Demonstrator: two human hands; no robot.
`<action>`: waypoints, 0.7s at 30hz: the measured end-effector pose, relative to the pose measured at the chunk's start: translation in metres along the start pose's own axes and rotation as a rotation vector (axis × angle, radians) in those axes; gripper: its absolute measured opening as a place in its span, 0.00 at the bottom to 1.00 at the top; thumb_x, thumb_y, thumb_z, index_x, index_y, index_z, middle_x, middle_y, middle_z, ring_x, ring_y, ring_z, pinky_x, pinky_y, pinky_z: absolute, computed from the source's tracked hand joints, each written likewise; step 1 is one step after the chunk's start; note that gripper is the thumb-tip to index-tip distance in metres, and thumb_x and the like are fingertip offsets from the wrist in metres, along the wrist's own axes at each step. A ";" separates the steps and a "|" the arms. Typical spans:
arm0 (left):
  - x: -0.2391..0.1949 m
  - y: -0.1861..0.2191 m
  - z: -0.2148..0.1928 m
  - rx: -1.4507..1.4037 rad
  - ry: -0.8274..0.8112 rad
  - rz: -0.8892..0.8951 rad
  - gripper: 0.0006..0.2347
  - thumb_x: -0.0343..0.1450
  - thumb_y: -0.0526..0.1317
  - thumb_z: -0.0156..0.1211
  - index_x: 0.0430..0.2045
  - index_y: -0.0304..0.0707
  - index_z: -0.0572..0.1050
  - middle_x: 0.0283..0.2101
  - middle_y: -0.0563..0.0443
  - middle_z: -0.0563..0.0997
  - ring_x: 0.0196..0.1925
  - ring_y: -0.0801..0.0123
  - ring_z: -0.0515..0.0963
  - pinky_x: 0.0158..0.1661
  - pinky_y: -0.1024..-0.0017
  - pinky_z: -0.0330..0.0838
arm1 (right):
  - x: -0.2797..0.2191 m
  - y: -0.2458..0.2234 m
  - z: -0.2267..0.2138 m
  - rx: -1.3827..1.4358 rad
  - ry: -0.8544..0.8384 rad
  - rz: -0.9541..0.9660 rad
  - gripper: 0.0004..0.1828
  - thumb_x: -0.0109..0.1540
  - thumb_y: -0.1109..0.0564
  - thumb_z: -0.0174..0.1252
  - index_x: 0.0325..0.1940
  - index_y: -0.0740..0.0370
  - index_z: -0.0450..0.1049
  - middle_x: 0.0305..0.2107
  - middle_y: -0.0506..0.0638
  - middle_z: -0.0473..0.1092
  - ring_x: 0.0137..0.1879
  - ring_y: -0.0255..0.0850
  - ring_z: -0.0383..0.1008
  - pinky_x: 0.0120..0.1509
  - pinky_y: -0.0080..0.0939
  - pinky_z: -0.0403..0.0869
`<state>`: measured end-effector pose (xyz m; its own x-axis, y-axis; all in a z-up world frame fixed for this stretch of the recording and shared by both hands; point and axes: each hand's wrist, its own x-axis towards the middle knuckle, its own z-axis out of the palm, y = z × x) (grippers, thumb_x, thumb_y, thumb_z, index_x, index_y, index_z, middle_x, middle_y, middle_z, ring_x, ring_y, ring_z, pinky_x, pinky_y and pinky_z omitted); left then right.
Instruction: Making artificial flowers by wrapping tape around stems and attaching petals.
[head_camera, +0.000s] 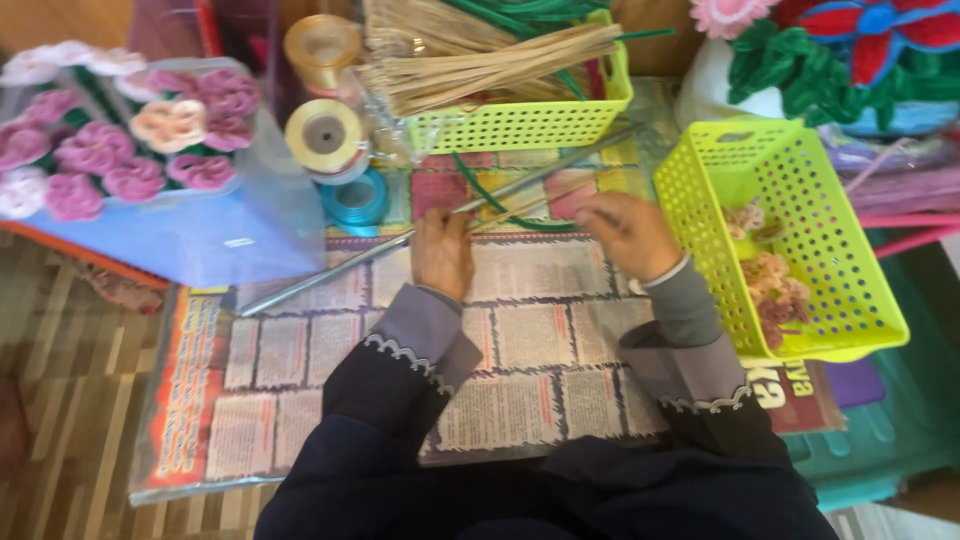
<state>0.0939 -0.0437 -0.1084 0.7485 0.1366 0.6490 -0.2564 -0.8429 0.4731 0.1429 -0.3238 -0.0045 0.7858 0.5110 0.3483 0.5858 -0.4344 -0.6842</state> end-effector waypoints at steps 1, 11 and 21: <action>-0.001 0.000 0.001 -0.013 -0.008 0.012 0.12 0.66 0.32 0.64 0.44 0.37 0.77 0.48 0.38 0.74 0.48 0.45 0.73 0.46 0.51 0.68 | -0.013 -0.007 0.003 -0.008 0.014 0.012 0.11 0.69 0.57 0.56 0.51 0.64 0.79 0.42 0.56 0.78 0.45 0.45 0.79 0.50 0.42 0.75; -0.005 0.005 -0.008 0.000 -0.045 0.023 0.13 0.69 0.33 0.62 0.48 0.39 0.79 0.49 0.44 0.75 0.49 0.49 0.73 0.46 0.53 0.67 | -0.083 -0.023 -0.126 -0.257 -0.041 0.129 0.15 0.65 0.64 0.58 0.56 0.61 0.76 0.48 0.53 0.78 0.48 0.44 0.82 0.52 0.41 0.78; -0.005 0.011 -0.009 0.009 -0.001 0.067 0.09 0.68 0.30 0.62 0.41 0.37 0.79 0.46 0.44 0.76 0.51 0.49 0.74 0.49 0.54 0.69 | -0.085 0.182 -0.143 -0.906 -0.323 0.508 0.26 0.64 0.50 0.56 0.67 0.50 0.72 0.40 0.69 0.76 0.43 0.66 0.79 0.52 0.63 0.76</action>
<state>0.0822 -0.0488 -0.1009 0.7300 0.0790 0.6789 -0.3010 -0.8547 0.4230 0.2115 -0.5526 -0.0672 0.9659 0.2307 -0.1180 0.2400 -0.9681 0.0718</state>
